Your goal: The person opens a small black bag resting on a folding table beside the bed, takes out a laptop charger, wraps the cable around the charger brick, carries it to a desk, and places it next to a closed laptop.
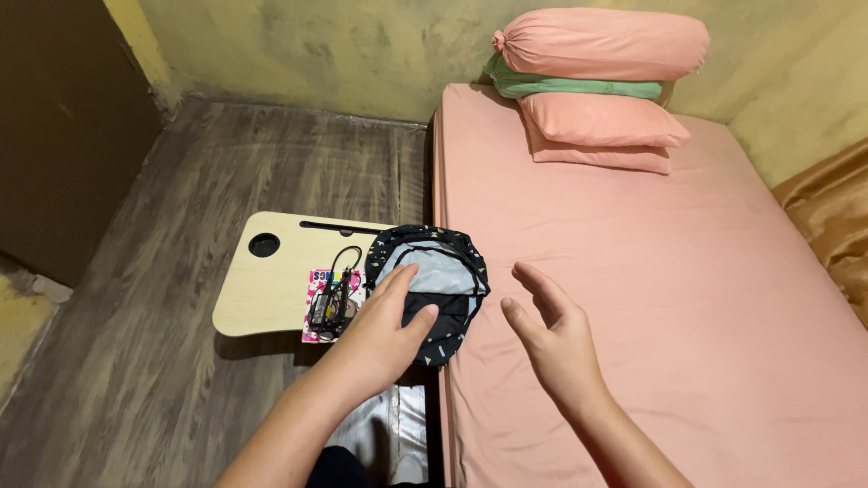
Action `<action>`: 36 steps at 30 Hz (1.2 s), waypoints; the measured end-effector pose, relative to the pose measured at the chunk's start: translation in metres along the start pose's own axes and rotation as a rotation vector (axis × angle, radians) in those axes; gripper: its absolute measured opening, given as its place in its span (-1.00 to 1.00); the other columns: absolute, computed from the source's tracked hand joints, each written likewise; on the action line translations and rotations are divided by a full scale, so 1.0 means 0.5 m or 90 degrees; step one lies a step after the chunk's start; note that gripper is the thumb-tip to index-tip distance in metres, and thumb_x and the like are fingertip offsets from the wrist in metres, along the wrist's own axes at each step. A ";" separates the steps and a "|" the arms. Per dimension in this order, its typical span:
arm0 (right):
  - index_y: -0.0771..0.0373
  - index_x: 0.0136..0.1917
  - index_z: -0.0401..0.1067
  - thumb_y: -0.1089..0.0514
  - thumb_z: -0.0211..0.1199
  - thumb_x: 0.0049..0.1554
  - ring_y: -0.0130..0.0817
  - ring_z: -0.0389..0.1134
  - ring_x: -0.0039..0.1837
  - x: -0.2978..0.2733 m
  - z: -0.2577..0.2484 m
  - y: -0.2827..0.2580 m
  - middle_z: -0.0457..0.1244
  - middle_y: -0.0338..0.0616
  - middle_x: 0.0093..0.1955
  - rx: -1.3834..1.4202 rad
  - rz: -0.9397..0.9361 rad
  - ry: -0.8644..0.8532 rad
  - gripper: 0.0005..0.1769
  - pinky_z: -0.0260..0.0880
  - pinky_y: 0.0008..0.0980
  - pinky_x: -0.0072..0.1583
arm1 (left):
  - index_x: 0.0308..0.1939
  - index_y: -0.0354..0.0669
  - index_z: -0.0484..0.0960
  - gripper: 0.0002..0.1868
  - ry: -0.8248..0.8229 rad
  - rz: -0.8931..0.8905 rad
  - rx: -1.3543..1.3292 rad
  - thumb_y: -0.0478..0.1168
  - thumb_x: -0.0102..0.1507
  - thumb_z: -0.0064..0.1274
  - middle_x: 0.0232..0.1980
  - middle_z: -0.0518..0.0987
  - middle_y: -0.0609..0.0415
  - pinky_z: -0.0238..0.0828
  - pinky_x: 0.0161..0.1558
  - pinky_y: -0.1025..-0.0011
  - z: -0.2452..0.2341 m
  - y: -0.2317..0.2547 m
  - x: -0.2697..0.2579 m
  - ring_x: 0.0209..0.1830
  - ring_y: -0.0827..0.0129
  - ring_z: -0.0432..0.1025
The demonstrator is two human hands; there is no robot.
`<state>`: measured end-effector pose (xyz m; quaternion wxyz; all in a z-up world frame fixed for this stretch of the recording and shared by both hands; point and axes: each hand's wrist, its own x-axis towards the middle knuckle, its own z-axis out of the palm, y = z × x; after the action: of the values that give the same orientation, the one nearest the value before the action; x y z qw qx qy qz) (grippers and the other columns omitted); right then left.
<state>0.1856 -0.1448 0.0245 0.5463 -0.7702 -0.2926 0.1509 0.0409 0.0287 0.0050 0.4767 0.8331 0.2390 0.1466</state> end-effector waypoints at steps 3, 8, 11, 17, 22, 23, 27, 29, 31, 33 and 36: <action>0.36 0.43 0.32 0.12 0.29 0.12 -0.22 0.20 0.55 0.005 0.016 -0.002 0.26 0.04 0.47 0.007 -0.004 -0.007 -0.36 0.11 -0.26 0.50 | 0.42 -0.41 0.23 -0.30 0.012 0.003 0.006 -0.05 0.31 0.00 0.54 0.20 -0.26 -0.03 0.48 0.28 -0.011 -0.006 0.000 0.59 0.05 0.06; 0.36 0.42 0.33 0.12 0.29 0.11 -0.22 0.22 0.54 0.022 0.051 -0.013 0.27 0.04 0.46 -0.003 -0.010 -0.004 -0.37 0.12 -0.26 0.49 | 0.43 -0.41 0.21 -0.30 0.003 0.007 -0.011 -0.07 0.31 0.00 0.54 0.20 -0.25 -0.04 0.47 0.28 -0.046 -0.016 0.004 0.59 0.05 0.06; 0.35 0.42 0.33 0.12 0.30 0.12 -0.22 0.23 0.53 0.032 0.082 -0.024 0.27 0.03 0.45 -0.005 -0.005 0.005 -0.37 0.12 -0.27 0.49 | 0.43 -0.39 0.22 -0.30 0.000 0.019 0.004 -0.08 0.31 0.01 0.54 0.21 -0.25 -0.05 0.48 0.27 -0.082 -0.025 0.015 0.59 0.04 0.06; 0.37 0.42 0.33 0.16 0.30 0.11 -0.22 0.24 0.53 0.053 0.161 -0.048 0.28 0.05 0.45 0.063 -0.021 0.006 -0.37 0.15 -0.27 0.48 | 0.43 -0.37 0.22 -0.31 -0.007 0.006 -0.010 -0.10 0.29 -0.01 0.52 0.26 -0.19 0.06 0.45 0.29 -0.169 -0.048 0.032 0.55 0.09 0.15; 0.37 0.41 0.33 0.16 0.30 0.11 -0.24 0.23 0.52 0.064 0.224 -0.077 0.28 0.04 0.44 0.061 0.005 0.007 -0.38 0.14 -0.27 0.47 | 0.44 -0.36 0.21 -0.30 -0.006 -0.008 0.017 -0.08 0.30 0.01 0.52 0.25 -0.21 0.09 0.44 0.28 -0.231 -0.081 0.044 0.54 0.06 0.15; 0.37 0.41 0.34 0.16 0.29 0.12 -0.24 0.24 0.52 0.065 0.238 -0.082 0.28 0.04 0.45 0.050 0.007 0.009 -0.39 0.13 -0.27 0.48 | 0.43 -0.36 0.22 -0.31 0.002 -0.002 0.020 -0.08 0.31 0.01 0.52 0.24 -0.22 0.08 0.44 0.27 -0.240 -0.090 0.045 0.55 0.05 0.13; 0.36 0.42 0.34 0.15 0.28 0.12 -0.23 0.23 0.52 0.056 0.279 -0.096 0.27 0.05 0.45 0.050 0.008 0.020 -0.39 0.11 -0.26 0.48 | 0.44 -0.31 0.23 -0.31 0.011 -0.003 0.009 -0.06 0.30 0.00 0.53 0.24 -0.21 0.06 0.44 0.26 -0.268 -0.119 0.041 0.55 0.05 0.13; 0.37 0.41 0.34 0.15 0.28 0.13 -0.22 0.24 0.53 0.050 0.293 -0.098 0.27 0.06 0.45 0.066 0.016 0.024 -0.40 0.12 -0.26 0.49 | 0.44 -0.31 0.22 -0.31 -0.001 -0.007 0.024 -0.04 0.31 -0.01 0.54 0.21 -0.23 0.03 0.45 0.25 -0.278 -0.132 0.040 0.57 0.03 0.09; 0.38 0.41 0.34 0.15 0.28 0.14 -0.22 0.22 0.54 0.044 0.301 -0.097 0.26 0.07 0.46 0.075 0.023 0.029 -0.40 0.12 -0.26 0.49 | 0.44 -0.30 0.22 -0.31 -0.009 -0.006 0.034 -0.02 0.32 -0.02 0.55 0.18 -0.24 0.01 0.45 0.24 -0.286 -0.141 0.042 0.58 0.01 0.06; 0.38 0.41 0.33 0.15 0.28 0.14 -0.23 0.19 0.56 0.035 0.306 -0.094 0.24 0.06 0.48 0.077 0.030 0.032 -0.41 0.09 -0.27 0.51 | 0.45 -0.31 0.21 -0.30 -0.015 -0.001 0.035 -0.01 0.32 -0.02 0.55 0.17 -0.24 0.00 0.45 0.23 -0.290 -0.148 0.042 0.58 0.00 0.04; 0.38 0.42 0.32 0.16 0.28 0.14 -0.22 0.19 0.56 0.030 0.308 -0.091 0.23 0.07 0.49 0.090 0.029 0.032 -0.40 0.09 -0.26 0.51 | 0.45 -0.29 0.21 -0.30 -0.023 -0.023 0.030 0.00 0.31 -0.02 0.56 0.17 -0.22 0.04 0.45 0.24 -0.294 -0.154 0.045 0.58 0.01 0.06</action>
<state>0.0990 -0.0090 0.0129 0.6028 -0.7399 -0.2497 0.1637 -0.0296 0.1801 0.0126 0.4639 0.8421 0.2488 0.1172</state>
